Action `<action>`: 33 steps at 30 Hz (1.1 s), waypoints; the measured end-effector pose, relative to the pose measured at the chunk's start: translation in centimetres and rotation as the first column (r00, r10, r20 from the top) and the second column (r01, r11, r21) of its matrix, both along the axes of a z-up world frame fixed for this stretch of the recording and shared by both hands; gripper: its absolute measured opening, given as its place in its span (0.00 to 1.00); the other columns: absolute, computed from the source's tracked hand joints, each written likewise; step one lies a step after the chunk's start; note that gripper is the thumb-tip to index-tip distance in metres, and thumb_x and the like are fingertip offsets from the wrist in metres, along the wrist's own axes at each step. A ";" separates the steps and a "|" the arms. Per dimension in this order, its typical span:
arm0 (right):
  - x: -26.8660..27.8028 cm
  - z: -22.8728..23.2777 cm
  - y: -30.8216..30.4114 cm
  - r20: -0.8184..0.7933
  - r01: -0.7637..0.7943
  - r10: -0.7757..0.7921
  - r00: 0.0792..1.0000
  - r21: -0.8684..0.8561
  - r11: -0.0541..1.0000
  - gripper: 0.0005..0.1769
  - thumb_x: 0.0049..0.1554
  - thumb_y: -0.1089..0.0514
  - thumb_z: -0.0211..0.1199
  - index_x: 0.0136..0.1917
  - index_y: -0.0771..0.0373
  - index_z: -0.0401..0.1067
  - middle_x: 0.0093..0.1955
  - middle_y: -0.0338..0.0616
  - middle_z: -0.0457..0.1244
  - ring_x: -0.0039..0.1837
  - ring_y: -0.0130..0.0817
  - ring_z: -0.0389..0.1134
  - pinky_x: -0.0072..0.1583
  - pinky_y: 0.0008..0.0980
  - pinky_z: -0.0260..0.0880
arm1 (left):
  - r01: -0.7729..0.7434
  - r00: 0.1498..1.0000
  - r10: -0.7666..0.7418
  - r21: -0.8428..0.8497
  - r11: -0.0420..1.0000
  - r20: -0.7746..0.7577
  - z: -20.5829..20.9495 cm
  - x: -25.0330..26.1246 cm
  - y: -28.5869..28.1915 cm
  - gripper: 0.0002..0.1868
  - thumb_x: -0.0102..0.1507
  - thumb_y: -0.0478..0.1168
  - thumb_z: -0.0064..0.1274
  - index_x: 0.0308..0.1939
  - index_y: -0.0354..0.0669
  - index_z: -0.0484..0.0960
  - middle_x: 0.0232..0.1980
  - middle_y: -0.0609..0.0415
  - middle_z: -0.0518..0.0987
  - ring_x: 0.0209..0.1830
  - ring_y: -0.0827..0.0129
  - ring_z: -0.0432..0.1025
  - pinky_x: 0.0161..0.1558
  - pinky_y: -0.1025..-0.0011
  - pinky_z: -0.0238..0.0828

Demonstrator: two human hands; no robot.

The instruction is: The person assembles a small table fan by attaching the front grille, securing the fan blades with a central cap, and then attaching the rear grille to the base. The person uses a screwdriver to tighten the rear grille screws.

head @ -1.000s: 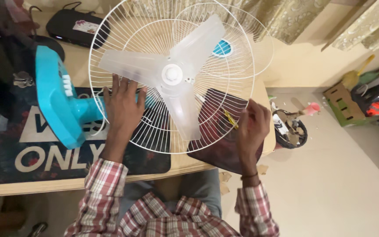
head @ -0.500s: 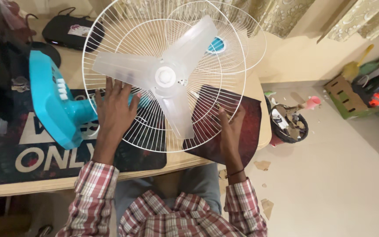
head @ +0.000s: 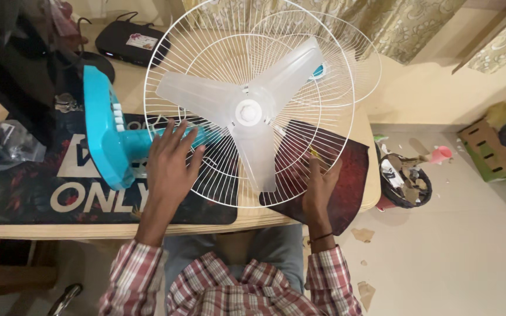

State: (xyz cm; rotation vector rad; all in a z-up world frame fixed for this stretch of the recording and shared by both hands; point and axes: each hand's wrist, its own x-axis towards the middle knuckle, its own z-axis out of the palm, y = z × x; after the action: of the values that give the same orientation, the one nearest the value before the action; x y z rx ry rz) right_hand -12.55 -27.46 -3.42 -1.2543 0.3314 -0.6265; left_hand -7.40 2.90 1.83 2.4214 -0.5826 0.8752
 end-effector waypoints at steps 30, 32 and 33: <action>1.9 0.9 -0.1 0.004 0.004 -0.005 1.000 0.168 0.986 0.25 0.62 0.60 0.57 0.71 0.59 0.57 0.64 0.53 0.63 0.57 0.47 0.71 0.52 0.46 0.76 | 0.122 0.950 -0.309 -0.848 0.516 -0.051 2.0 6.0 14.2 0.32 0.77 0.58 0.33 0.71 0.35 0.72 0.71 0.45 0.74 0.74 0.58 0.67 0.74 0.61 0.58; 1.8 0.9 -0.1 0.012 -0.012 0.010 1.000 0.184 0.983 0.24 0.62 0.60 0.57 0.70 0.59 0.58 0.63 0.51 0.63 0.58 0.48 0.71 0.53 0.47 0.75 | 0.080 0.849 -0.525 -0.971 0.226 -0.052 0.5 8.6 15.1 0.34 0.75 0.60 0.31 0.73 0.39 0.69 0.72 0.50 0.73 0.74 0.63 0.68 0.73 0.62 0.61; 1.7 0.8 0.0 0.015 -0.021 0.019 1.000 0.191 0.981 0.24 0.61 0.60 0.57 0.70 0.59 0.58 0.63 0.50 0.63 0.58 0.47 0.70 0.54 0.48 0.75 | 0.042 0.854 -0.509 -0.959 0.279 -0.111 0.0 10.3 15.5 0.35 0.74 0.61 0.32 0.72 0.39 0.70 0.71 0.50 0.74 0.72 0.64 0.69 0.71 0.64 0.63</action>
State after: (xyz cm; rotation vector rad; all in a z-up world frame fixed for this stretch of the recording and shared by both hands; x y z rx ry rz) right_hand -10.89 -27.48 -2.59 -1.0677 0.3586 -0.5717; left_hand 2.87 18.36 1.80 1.2265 -0.1905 0.3127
